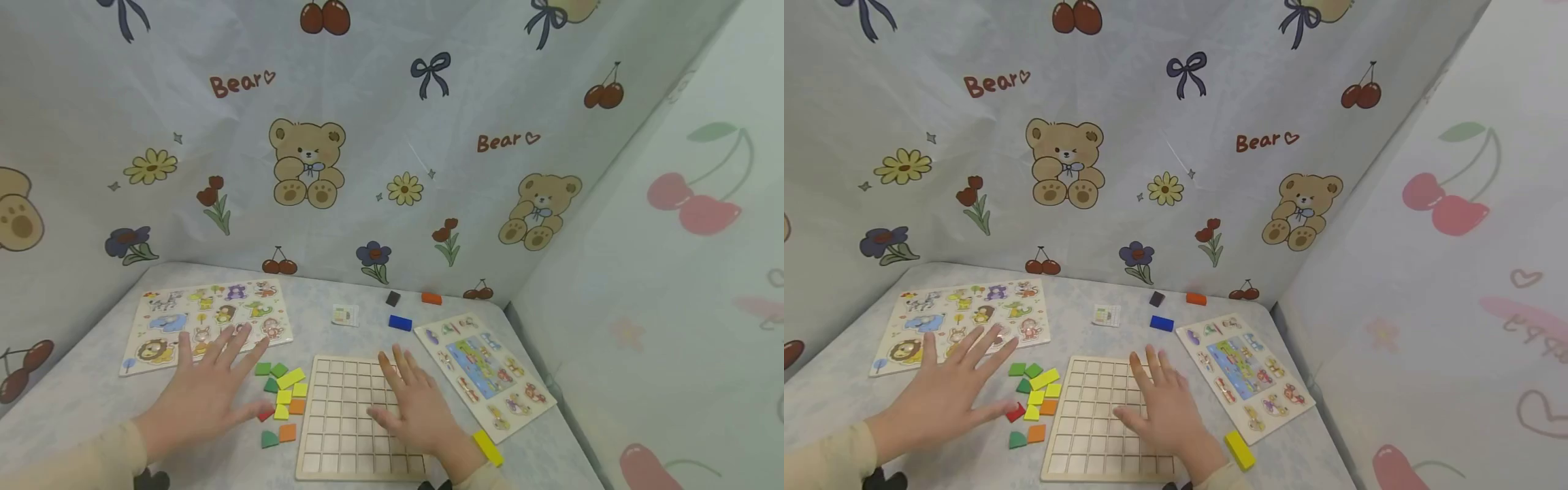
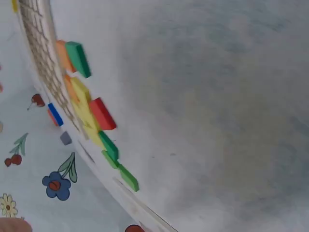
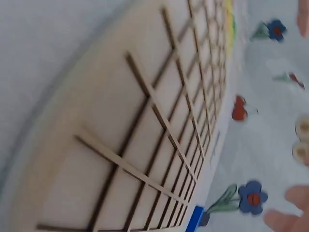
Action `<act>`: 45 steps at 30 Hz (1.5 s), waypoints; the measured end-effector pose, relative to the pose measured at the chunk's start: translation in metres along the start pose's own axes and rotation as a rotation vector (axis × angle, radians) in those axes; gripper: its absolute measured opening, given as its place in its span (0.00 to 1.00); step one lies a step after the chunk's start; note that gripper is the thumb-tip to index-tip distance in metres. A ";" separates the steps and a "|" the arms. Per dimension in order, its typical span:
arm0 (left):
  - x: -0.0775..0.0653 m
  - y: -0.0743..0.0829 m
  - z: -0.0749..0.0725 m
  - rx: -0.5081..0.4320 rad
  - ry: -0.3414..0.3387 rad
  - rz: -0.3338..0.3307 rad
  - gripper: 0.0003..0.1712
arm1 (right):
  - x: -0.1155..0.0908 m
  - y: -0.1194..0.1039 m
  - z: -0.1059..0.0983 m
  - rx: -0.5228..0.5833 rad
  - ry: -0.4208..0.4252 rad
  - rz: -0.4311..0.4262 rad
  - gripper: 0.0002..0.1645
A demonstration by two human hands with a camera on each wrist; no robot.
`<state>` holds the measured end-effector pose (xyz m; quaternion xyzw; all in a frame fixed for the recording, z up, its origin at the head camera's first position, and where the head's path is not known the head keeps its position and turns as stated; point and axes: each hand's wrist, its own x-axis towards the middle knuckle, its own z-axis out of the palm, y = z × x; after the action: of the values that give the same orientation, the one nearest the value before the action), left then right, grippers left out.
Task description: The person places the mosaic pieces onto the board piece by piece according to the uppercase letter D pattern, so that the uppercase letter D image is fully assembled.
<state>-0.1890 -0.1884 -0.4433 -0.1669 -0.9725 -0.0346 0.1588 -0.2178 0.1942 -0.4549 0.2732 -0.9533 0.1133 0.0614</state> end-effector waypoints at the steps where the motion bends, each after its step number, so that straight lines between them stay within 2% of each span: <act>1: 0.004 -0.001 -0.001 -0.018 -0.008 -0.029 0.53 | 0.001 0.006 0.002 0.085 -0.001 0.023 0.49; 4: 0.016 -0.005 -0.002 -0.115 -0.036 -0.112 0.40 | 0.002 0.024 0.009 0.323 0.032 0.109 0.42; 7: 0.027 -0.012 -0.003 -0.252 -0.104 -0.204 0.27 | -0.002 0.042 0.016 0.474 0.078 0.218 0.35; 10: 0.035 -0.021 0.000 -0.396 -0.179 -0.302 0.19 | -0.010 0.056 0.026 0.521 0.134 0.309 0.28; 14: 0.040 -0.031 0.019 -0.488 -0.228 -0.373 0.18 | -0.021 0.069 0.044 0.491 0.203 0.381 0.20; 16: 0.040 -0.035 0.034 -0.499 -0.230 -0.377 0.18 | -0.025 0.072 0.052 0.490 0.198 0.380 0.17; 21: 0.034 -0.037 0.071 -0.559 -0.225 -0.356 0.20 | -0.030 0.078 0.057 0.515 0.134 0.287 0.16; 26: 0.030 -0.036 0.090 -0.570 -0.147 -0.320 0.19 | -0.031 0.077 0.054 0.510 0.091 0.246 0.18; 28: 0.029 -0.036 0.093 -0.560 -0.120 -0.304 0.18 | -0.030 0.076 0.052 0.505 0.093 0.246 0.18; 38: 0.032 -0.036 0.096 -0.557 -0.082 -0.289 0.17 | -0.031 0.079 0.048 0.520 0.065 0.275 0.20; 42: 0.033 -0.034 0.087 -0.532 -0.082 -0.322 0.18 | -0.031 0.079 0.049 0.511 0.058 0.269 0.20; 45: 0.038 -0.028 0.074 -0.525 -0.102 -0.322 0.19 | -0.030 0.078 0.050 0.510 0.056 0.269 0.20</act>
<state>-0.2540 -0.1936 -0.5019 -0.0473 -0.9510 -0.3008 0.0538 -0.2368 0.2614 -0.5224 0.1477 -0.9196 0.3640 0.0014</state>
